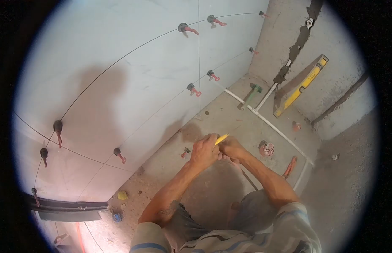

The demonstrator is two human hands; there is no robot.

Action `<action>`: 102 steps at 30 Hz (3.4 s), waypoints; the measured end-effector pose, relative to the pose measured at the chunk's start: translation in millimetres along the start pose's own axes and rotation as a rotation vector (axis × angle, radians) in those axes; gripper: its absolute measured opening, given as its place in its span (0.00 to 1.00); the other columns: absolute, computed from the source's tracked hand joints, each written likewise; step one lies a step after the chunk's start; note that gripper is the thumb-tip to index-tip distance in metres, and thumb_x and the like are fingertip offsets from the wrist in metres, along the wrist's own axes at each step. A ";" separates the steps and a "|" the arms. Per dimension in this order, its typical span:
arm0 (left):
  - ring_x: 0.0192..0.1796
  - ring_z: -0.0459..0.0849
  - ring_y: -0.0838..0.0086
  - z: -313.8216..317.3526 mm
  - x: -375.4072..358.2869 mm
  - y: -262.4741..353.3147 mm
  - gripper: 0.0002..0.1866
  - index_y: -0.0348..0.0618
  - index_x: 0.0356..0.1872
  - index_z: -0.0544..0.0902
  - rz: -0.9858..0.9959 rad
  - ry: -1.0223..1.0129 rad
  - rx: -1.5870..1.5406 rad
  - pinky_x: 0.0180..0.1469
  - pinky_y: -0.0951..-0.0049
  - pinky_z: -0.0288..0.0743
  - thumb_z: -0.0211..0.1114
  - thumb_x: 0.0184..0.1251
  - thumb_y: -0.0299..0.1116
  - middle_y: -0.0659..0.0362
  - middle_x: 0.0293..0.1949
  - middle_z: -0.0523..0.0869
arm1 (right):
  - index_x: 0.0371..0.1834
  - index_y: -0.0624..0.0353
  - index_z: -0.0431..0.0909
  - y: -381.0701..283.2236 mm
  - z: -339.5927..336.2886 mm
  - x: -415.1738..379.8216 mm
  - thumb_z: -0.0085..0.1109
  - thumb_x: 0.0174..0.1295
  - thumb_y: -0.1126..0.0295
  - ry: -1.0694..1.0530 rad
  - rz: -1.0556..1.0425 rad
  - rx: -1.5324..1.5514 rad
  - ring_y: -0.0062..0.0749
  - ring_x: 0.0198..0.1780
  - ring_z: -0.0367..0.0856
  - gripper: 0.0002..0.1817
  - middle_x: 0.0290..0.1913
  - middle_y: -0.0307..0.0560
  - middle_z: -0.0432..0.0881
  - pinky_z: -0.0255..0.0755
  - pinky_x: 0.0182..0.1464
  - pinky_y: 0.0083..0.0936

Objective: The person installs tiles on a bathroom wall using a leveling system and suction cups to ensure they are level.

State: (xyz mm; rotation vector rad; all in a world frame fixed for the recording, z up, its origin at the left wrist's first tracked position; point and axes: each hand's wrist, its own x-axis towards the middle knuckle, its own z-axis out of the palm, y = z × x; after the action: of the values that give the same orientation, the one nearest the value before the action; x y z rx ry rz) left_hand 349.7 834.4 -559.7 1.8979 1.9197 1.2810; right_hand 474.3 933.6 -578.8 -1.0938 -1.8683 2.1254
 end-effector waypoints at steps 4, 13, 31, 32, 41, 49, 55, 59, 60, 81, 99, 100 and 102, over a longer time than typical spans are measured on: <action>0.32 0.81 0.45 0.3 7.5 -14.0 0.11 0.34 0.39 0.73 -0.010 0.025 0.056 0.34 0.53 0.74 0.58 0.54 0.24 0.42 0.28 0.80 | 0.43 0.65 0.75 2.7 -2.8 -5.5 0.48 0.66 0.76 -0.053 -0.033 0.170 0.28 0.31 0.82 0.07 0.32 0.47 0.80 0.73 0.28 0.20; 0.30 0.80 0.42 -38.9 5.3 -13.2 0.09 0.35 0.37 0.69 -0.267 -0.025 -0.166 0.32 0.51 0.70 0.56 0.64 0.31 0.40 0.26 0.80 | 0.57 0.63 0.71 -21.7 -26.6 -19.5 0.46 0.59 0.84 -0.031 -0.300 0.098 0.25 0.39 0.78 0.21 0.41 0.46 0.79 0.72 0.34 0.20; 0.34 0.82 0.41 -6.5 -8.2 -0.7 0.13 0.34 0.42 0.71 -0.287 -0.441 0.327 0.37 0.48 0.75 0.52 0.69 0.36 0.38 0.31 0.83 | 0.55 0.65 0.75 0.1 -30.4 2.3 0.44 0.53 0.89 0.134 -0.557 -0.198 0.32 0.44 0.78 0.25 0.55 0.51 0.74 0.77 0.39 0.23; 0.35 0.83 0.42 -5.3 -7.2 5.5 0.13 0.33 0.42 0.71 -0.320 -0.462 0.320 0.38 0.48 0.76 0.53 0.68 0.36 0.38 0.32 0.83 | 0.54 0.66 0.77 2.1 -28.9 4.3 0.44 0.51 0.90 0.175 -0.588 -0.198 0.33 0.44 0.78 0.25 0.55 0.51 0.74 0.77 0.40 0.23; 0.39 0.86 0.50 33.2 -27.9 -10.3 0.12 0.30 0.45 0.74 -0.244 -0.545 0.507 0.41 0.53 0.79 0.52 0.66 0.28 0.37 0.36 0.84 | 0.47 0.62 0.82 25.6 -11.9 13.0 0.65 0.44 0.80 0.330 -0.476 -0.237 0.31 0.40 0.79 0.22 0.49 0.47 0.80 0.75 0.39 0.25; 0.45 0.85 0.49 56.9 -38.9 -32.2 0.13 0.33 0.41 0.83 -0.295 -0.789 0.567 0.46 0.54 0.78 0.51 0.65 0.29 0.42 0.40 0.85 | 0.47 0.56 0.83 0.6 9.7 12.9 0.57 0.43 0.82 0.364 -0.752 -0.528 0.51 0.44 0.81 0.23 0.44 0.58 0.81 0.74 0.48 0.38; 0.46 0.84 0.48 67.0 -49.8 -84.7 0.16 0.35 0.43 0.84 -0.266 -0.889 0.694 0.50 0.53 0.77 0.50 0.66 0.33 0.42 0.42 0.85 | 0.49 0.60 0.82 40.9 -31.1 36.9 0.53 0.53 0.84 0.359 -0.448 -0.413 0.32 0.41 0.83 0.20 0.39 0.49 0.83 0.78 0.42 0.29; 0.42 0.85 0.50 63.4 -58.8 -94.5 0.16 0.37 0.41 0.84 -0.309 -0.867 0.625 0.45 0.53 0.77 0.52 0.66 0.36 0.45 0.39 0.85 | 0.49 0.63 0.82 66.9 -44.2 47.3 0.53 0.56 0.84 0.344 -0.217 -0.164 0.29 0.35 0.82 0.18 0.34 0.46 0.82 0.78 0.40 0.26; 0.39 0.86 0.54 56.2 -49.7 -84.9 0.14 0.38 0.38 0.84 -0.238 -0.808 0.605 0.39 0.55 0.79 0.54 0.66 0.36 0.47 0.34 0.86 | 0.50 0.65 0.81 71.8 -43.6 50.6 0.54 0.56 0.83 0.358 -0.182 -0.008 0.27 0.31 0.81 0.17 0.34 0.44 0.81 0.78 0.37 0.24; 0.26 0.80 0.74 7.4 -10.2 -79.6 0.08 0.36 0.40 0.78 -0.376 -0.125 -0.237 0.28 0.75 0.73 0.61 0.59 0.21 0.55 0.28 0.82 | 0.54 0.61 0.65 18.2 5.3 5.7 0.64 0.57 0.77 -0.043 -0.212 0.232 0.28 0.27 0.83 0.23 0.33 0.45 0.76 0.69 0.19 0.23; 0.30 0.82 0.44 -15.3 -14.8 -27.4 0.13 0.36 0.45 0.72 -0.163 -0.334 0.124 0.35 0.51 0.74 0.53 0.68 0.36 0.39 0.26 0.81 | 0.55 0.65 0.73 7.5 -42.6 -0.5 0.47 0.56 0.87 0.017 -0.252 -0.086 0.30 0.43 0.81 0.22 0.51 0.46 0.76 0.77 0.43 0.24; 0.33 0.83 0.43 -13.6 -13.3 -22.8 0.14 0.36 0.43 0.72 -0.178 -0.418 0.199 0.38 0.48 0.75 0.51 0.69 0.38 0.39 0.30 0.83 | 0.58 0.65 0.72 -3.0 -40.1 -8.2 0.47 0.56 0.87 0.067 -0.233 -0.034 0.31 0.45 0.81 0.23 0.55 0.46 0.74 0.77 0.44 0.24; 0.33 0.83 0.43 -7.6 -14.2 -20.2 0.14 0.36 0.44 0.72 -0.191 -0.421 0.229 0.38 0.47 0.75 0.51 0.68 0.38 0.39 0.30 0.83 | 0.59 0.66 0.72 -18.1 -37.1 -18.7 0.47 0.56 0.87 0.075 -0.205 -0.061 0.30 0.45 0.81 0.24 0.57 0.46 0.73 0.77 0.44 0.23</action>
State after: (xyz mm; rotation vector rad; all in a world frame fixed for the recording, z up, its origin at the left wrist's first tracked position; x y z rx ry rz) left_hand 332.4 822.0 -574.3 1.8393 2.0152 0.5710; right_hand 502.6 958.7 -553.8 -0.9334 -1.9304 1.9029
